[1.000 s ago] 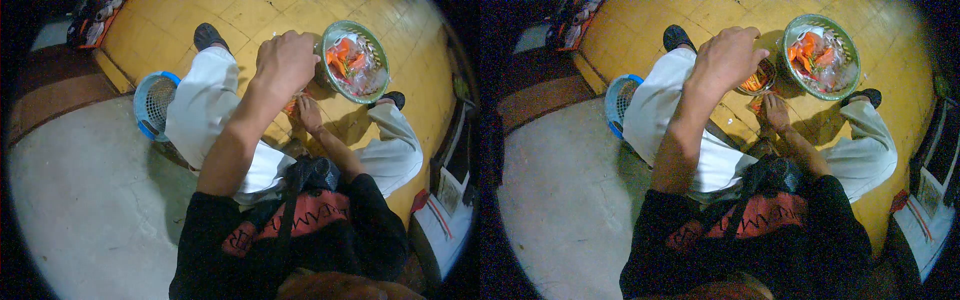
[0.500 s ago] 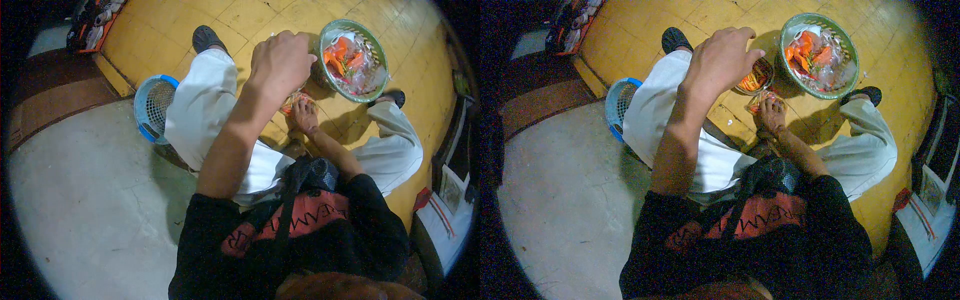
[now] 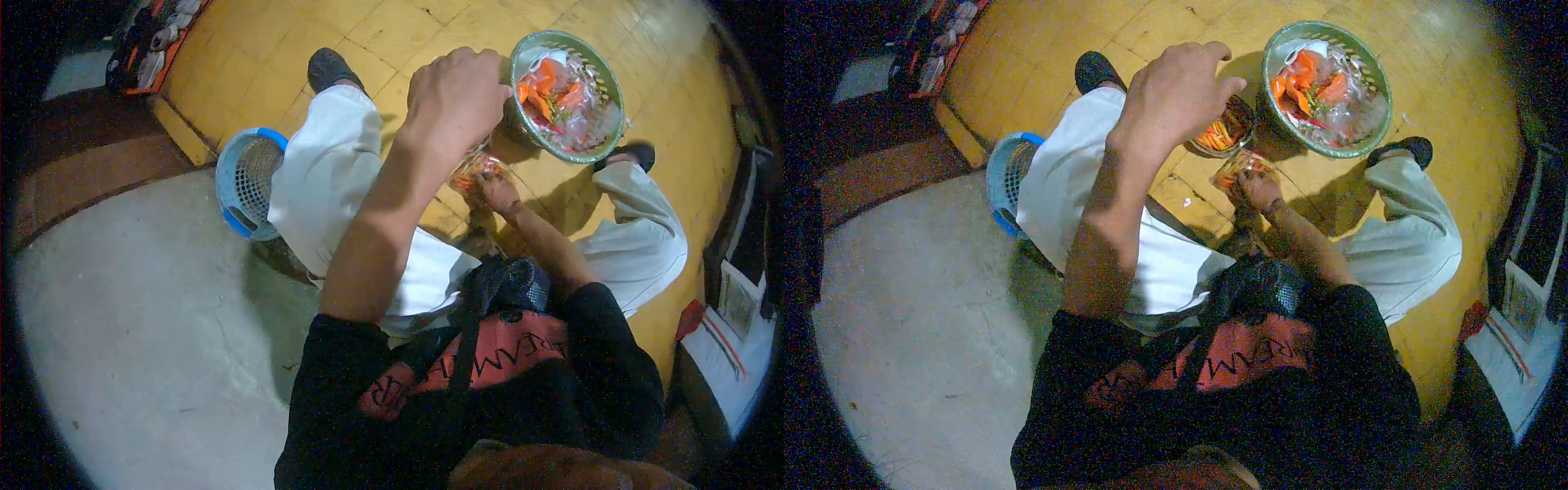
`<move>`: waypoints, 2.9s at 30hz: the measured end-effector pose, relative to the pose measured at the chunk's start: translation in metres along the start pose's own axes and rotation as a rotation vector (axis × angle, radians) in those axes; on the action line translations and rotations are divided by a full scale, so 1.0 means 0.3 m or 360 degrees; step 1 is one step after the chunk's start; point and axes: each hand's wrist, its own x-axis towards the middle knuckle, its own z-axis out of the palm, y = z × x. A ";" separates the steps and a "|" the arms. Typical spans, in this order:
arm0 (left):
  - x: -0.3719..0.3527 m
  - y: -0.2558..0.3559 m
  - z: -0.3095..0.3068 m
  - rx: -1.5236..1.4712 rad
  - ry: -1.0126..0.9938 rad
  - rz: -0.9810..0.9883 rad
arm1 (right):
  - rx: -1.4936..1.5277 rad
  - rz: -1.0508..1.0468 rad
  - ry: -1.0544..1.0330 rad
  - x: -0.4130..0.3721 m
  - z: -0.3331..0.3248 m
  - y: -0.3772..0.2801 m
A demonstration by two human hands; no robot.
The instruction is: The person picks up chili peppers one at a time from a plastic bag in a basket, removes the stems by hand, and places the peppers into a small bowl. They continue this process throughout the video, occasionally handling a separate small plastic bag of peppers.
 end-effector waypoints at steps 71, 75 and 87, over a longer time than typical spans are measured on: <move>-0.011 0.149 0.226 -0.3387 -0.1073 -0.0603 | 0.1776 0.0263 0.1145 -0.032 -1.457 0.026; -0.014 0.166 0.190 -0.3048 -0.0860 -0.0586 | 0.1806 0.0459 0.0938 -0.029 -1.446 0.078; -0.033 0.151 0.187 -0.2771 -0.0734 -0.0471 | 0.2169 0.0564 0.0630 -0.039 -1.392 0.125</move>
